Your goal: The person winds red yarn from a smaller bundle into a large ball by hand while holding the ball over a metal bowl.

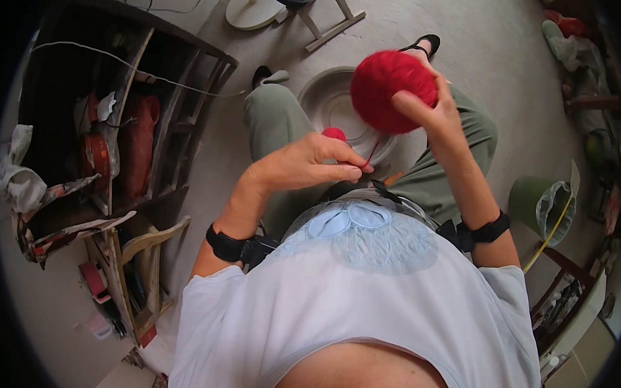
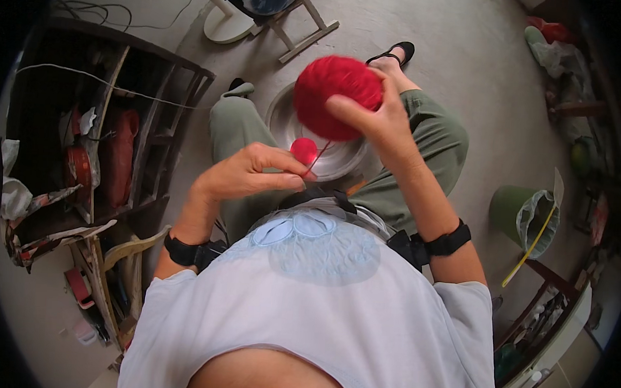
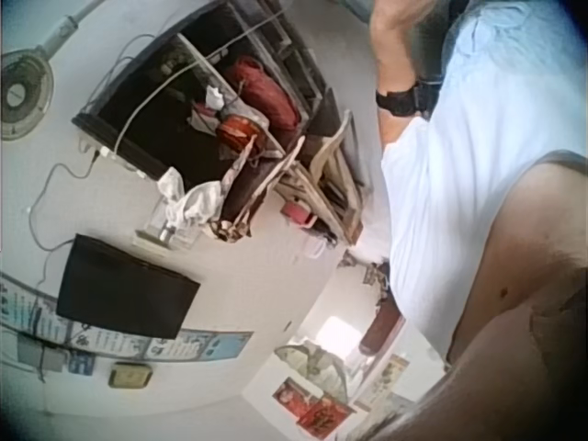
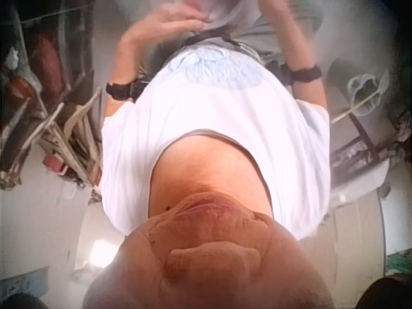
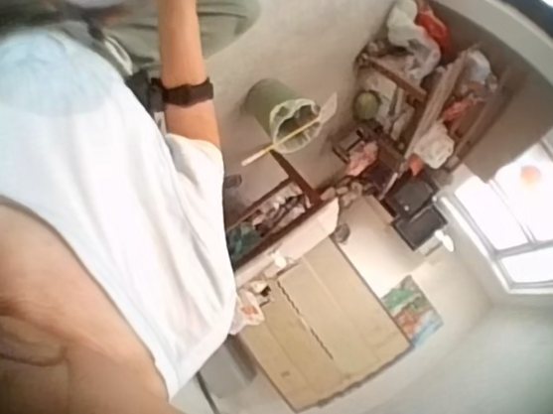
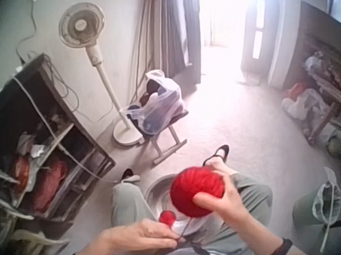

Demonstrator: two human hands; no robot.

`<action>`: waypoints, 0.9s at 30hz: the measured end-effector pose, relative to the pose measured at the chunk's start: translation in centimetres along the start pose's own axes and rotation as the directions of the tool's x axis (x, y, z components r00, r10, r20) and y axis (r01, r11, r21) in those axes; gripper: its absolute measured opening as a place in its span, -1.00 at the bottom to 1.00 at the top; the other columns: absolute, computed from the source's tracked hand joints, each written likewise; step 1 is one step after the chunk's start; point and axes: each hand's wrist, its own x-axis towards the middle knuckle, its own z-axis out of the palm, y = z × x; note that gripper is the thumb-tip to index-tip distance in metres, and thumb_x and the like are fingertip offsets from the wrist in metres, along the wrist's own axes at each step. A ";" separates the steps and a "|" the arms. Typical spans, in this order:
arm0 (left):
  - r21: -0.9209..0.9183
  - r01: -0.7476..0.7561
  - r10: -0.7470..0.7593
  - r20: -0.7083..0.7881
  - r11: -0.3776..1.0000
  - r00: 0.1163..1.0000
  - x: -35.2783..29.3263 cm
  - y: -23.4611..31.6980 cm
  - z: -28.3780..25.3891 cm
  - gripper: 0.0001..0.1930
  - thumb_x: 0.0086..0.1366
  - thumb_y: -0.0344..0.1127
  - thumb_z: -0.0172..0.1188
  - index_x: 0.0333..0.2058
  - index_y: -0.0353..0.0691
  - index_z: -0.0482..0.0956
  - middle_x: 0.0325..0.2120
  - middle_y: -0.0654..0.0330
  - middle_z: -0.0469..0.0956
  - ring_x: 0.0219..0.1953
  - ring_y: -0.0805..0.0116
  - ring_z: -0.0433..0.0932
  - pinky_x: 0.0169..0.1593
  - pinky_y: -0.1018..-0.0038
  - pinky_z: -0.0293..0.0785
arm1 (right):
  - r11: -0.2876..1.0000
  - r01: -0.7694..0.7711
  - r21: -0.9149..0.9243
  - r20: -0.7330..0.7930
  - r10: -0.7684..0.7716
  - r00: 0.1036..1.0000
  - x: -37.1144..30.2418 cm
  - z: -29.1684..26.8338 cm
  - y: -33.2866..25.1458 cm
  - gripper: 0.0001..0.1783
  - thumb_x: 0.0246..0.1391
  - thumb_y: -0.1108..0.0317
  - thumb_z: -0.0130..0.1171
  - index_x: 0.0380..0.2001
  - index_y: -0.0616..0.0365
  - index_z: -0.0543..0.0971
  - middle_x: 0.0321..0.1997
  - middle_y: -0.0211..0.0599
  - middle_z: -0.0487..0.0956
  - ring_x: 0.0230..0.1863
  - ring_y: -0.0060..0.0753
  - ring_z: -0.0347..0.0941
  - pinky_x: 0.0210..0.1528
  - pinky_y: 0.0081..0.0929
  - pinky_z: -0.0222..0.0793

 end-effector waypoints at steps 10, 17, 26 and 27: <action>0.288 -0.195 0.178 0.082 0.938 0.981 1.9 4.7 -3.5 -0.88 0.24 -0.41 0.29 -0.32 -0.36 0.63 -0.43 0.25 0.59 -0.34 0.52 0.53 -0.21 0.57 0.43 | 0.951 -0.262 -0.166 0.414 0.308 0.857 -2.0 -0.8 -0.4 0.04 -0.24 -0.01 0.55 0.27 0.18 0.30 0.10 -0.12 0.51 0.14 -0.25 0.45 0.17 -0.38 0.40; -0.192 -0.166 0.127 -0.202 0.967 0.971 3.3 0.3 -5.0 -0.85 0.31 -0.29 0.26 -0.26 -0.23 0.66 -0.46 0.38 0.60 -0.40 0.65 0.50 -0.30 0.65 0.43 | 0.968 -0.242 0.071 0.734 0.114 0.670 -1.4 -1.0 -1.0 0.13 -0.29 -0.22 0.50 0.29 0.13 0.29 0.21 -0.17 0.42 0.24 -0.27 0.36 0.32 -0.34 0.24; -0.181 -0.011 -0.025 -0.197 0.983 0.980 1.2 -3.0 -1.3 -0.74 0.35 -0.36 0.18 -0.07 -0.37 0.64 -0.28 0.19 0.68 -0.20 0.49 0.60 -0.01 0.56 0.46 | 0.702 -0.114 0.703 0.248 -0.091 0.964 -0.2 -2.4 -1.5 -0.26 0.25 -0.04 0.08 0.34 0.16 0.19 0.35 -0.22 0.33 0.34 -0.23 0.29 0.34 -0.17 0.24; -0.155 0.026 -0.044 -0.114 0.988 0.992 0.8 -2.7 -0.9 -0.73 0.34 -0.36 0.19 -0.07 -0.39 0.63 -0.28 0.18 0.68 -0.19 0.48 0.60 0.00 0.55 0.46 | 0.676 -0.104 0.730 0.134 0.007 0.991 0.0 -1.8 -1.9 -0.26 0.21 -0.02 0.16 0.29 0.17 0.23 0.30 -0.25 0.38 0.29 -0.27 0.35 0.28 -0.24 0.31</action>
